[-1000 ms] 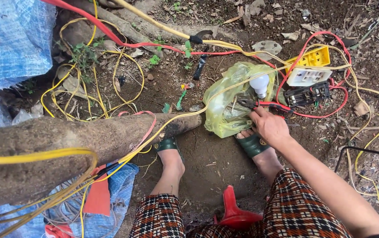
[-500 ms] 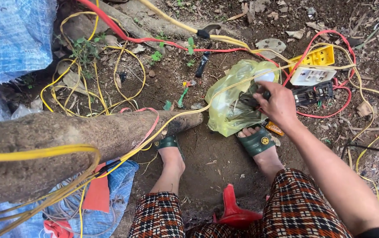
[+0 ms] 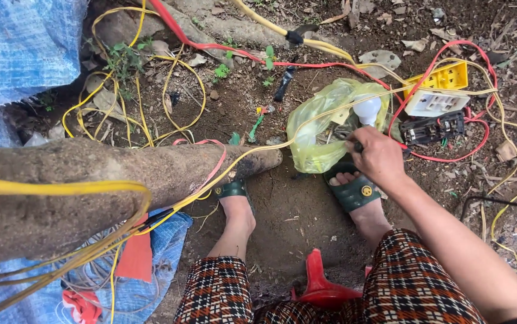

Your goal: Connecting electrical wires to a power socket using a screwdriver and wire strippers.

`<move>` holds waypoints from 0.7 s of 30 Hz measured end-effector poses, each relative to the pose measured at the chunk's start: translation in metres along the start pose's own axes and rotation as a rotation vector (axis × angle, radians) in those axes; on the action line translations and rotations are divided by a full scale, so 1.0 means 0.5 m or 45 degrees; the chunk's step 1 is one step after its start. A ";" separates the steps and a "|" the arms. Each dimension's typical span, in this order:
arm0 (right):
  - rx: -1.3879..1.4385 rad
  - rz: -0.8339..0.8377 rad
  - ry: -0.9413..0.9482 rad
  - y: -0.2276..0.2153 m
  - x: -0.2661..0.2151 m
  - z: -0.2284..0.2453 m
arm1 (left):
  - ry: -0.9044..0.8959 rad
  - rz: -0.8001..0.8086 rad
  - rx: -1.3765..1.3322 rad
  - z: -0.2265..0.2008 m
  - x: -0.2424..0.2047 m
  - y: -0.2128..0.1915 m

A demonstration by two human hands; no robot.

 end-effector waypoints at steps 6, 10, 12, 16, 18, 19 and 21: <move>0.069 0.164 0.159 0.017 -0.034 -0.004 | -0.045 -0.036 0.000 -0.081 0.087 0.123; 0.149 0.134 0.209 0.023 -0.025 -0.023 | -0.080 -0.086 0.007 -0.294 -0.014 0.414; 0.254 0.086 0.338 -0.006 -0.016 -0.029 | -0.095 -0.099 0.017 -0.340 -0.023 0.475; 0.282 0.125 0.363 -0.007 -0.021 -0.019 | -0.124 -0.128 0.027 -0.384 -0.001 0.538; 0.273 0.252 0.314 0.005 -0.029 0.002 | -0.140 -0.145 0.029 -0.398 0.013 0.561; 0.274 0.255 0.313 -0.001 -0.031 0.018 | -0.148 -0.154 0.030 -0.401 0.021 0.570; 0.344 0.393 0.241 -0.003 -0.040 0.057 | -0.165 -0.174 0.035 -0.408 0.034 0.585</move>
Point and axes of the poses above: each hand's wrist, its own x-axis towards the middle knuckle, its own y-axis out of the palm, z = x × y, the point moved 5 cm from there along x, towards the middle knuckle, and after that the axes turned 7 degrees about -z, right-handed, at the moved point
